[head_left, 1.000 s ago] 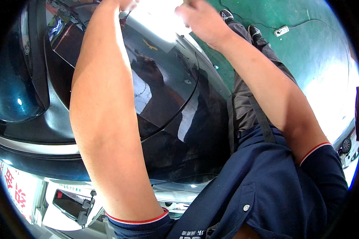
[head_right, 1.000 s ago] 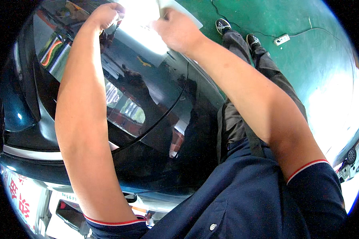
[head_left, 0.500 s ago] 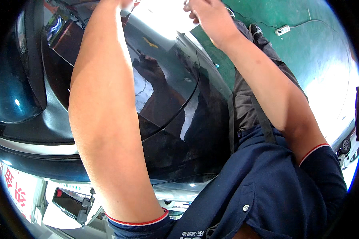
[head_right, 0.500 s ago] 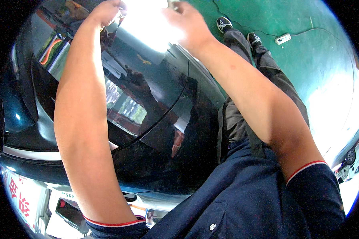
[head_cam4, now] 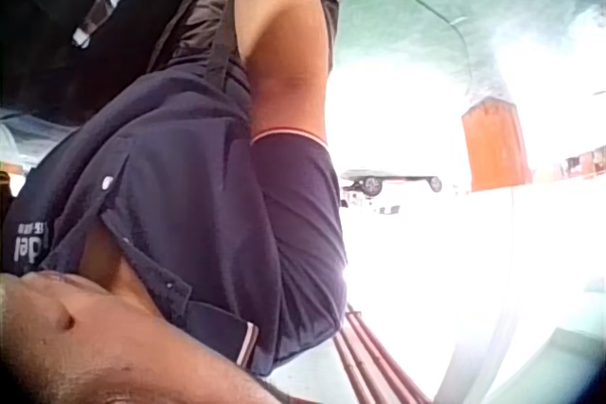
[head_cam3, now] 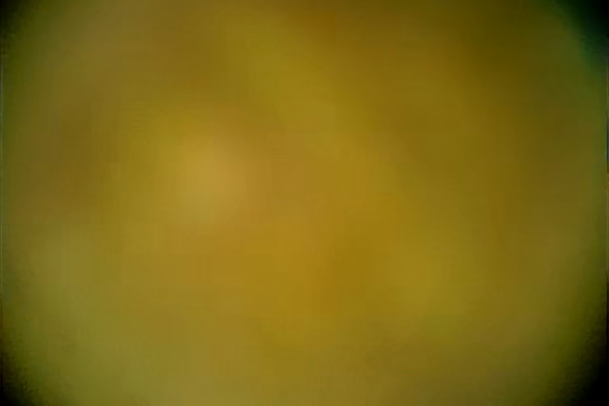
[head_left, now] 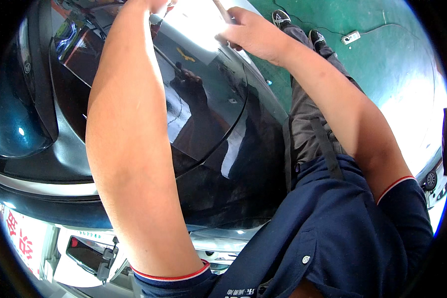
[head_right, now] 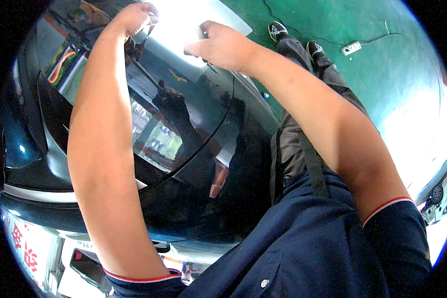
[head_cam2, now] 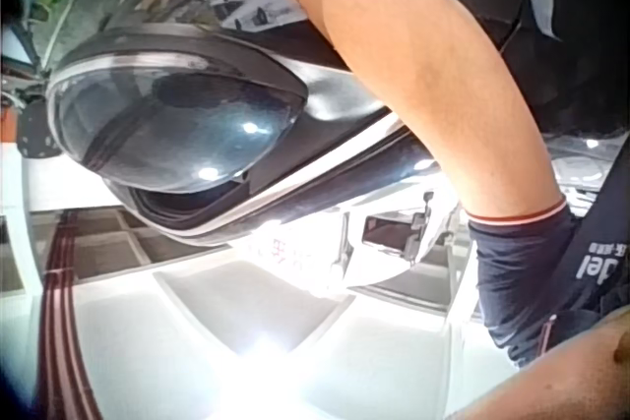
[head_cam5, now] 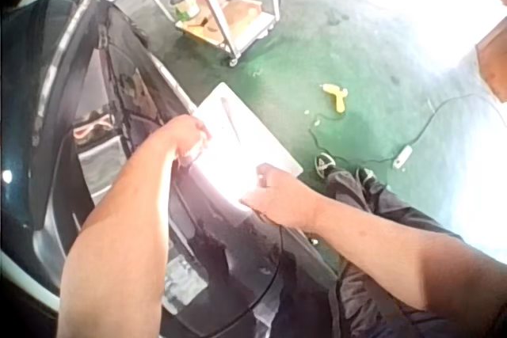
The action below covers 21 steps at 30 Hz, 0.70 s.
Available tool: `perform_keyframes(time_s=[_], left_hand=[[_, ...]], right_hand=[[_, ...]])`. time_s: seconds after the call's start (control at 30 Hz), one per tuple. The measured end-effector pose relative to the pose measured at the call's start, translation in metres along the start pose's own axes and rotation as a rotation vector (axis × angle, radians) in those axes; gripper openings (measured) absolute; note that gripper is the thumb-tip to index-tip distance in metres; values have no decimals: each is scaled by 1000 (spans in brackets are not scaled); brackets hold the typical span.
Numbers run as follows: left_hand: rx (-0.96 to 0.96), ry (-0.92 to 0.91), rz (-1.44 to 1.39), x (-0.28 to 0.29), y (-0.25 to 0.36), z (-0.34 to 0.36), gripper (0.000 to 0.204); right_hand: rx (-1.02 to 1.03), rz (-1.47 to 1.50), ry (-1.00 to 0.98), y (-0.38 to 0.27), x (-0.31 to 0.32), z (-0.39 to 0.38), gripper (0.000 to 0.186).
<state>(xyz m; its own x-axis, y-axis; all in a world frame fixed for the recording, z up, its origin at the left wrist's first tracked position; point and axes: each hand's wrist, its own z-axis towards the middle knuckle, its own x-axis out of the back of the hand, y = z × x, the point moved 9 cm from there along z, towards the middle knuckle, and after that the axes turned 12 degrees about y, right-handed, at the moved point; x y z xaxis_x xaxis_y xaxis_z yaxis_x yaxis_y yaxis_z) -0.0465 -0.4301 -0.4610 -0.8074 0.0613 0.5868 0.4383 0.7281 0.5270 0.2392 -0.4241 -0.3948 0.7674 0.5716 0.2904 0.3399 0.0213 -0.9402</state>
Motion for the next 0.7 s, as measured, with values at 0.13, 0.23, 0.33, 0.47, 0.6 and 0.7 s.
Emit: perform_keyframes(time_s=[0.13, 0.23, 0.33, 0.47, 0.6, 0.7], left_hand=[[-616, -161, 596, -10, 6, 14, 23], [-980, -60, 949, -17, 5, 18, 25], [-431, -20, 680, -10, 15, 15, 26], [-321, -20, 627, -5, 25, 7, 26], [-166, 96, 419, 4, 32, -14, 27], [-1089, -207, 1241, -14, 3, -13, 28]], right_hand=[[-135, 432, 181, -6, 19, 3, 48], [-118, 117, 50, 9, 5, 4, 47], [-241, 153, -50, 4, 4, -12, 46], [-171, 557, 194, -3, 26, 2, 44], [-300, 196, -248, -21, -4, -22, 35], [-228, 452, -42, -24, 2, -4, 45]])
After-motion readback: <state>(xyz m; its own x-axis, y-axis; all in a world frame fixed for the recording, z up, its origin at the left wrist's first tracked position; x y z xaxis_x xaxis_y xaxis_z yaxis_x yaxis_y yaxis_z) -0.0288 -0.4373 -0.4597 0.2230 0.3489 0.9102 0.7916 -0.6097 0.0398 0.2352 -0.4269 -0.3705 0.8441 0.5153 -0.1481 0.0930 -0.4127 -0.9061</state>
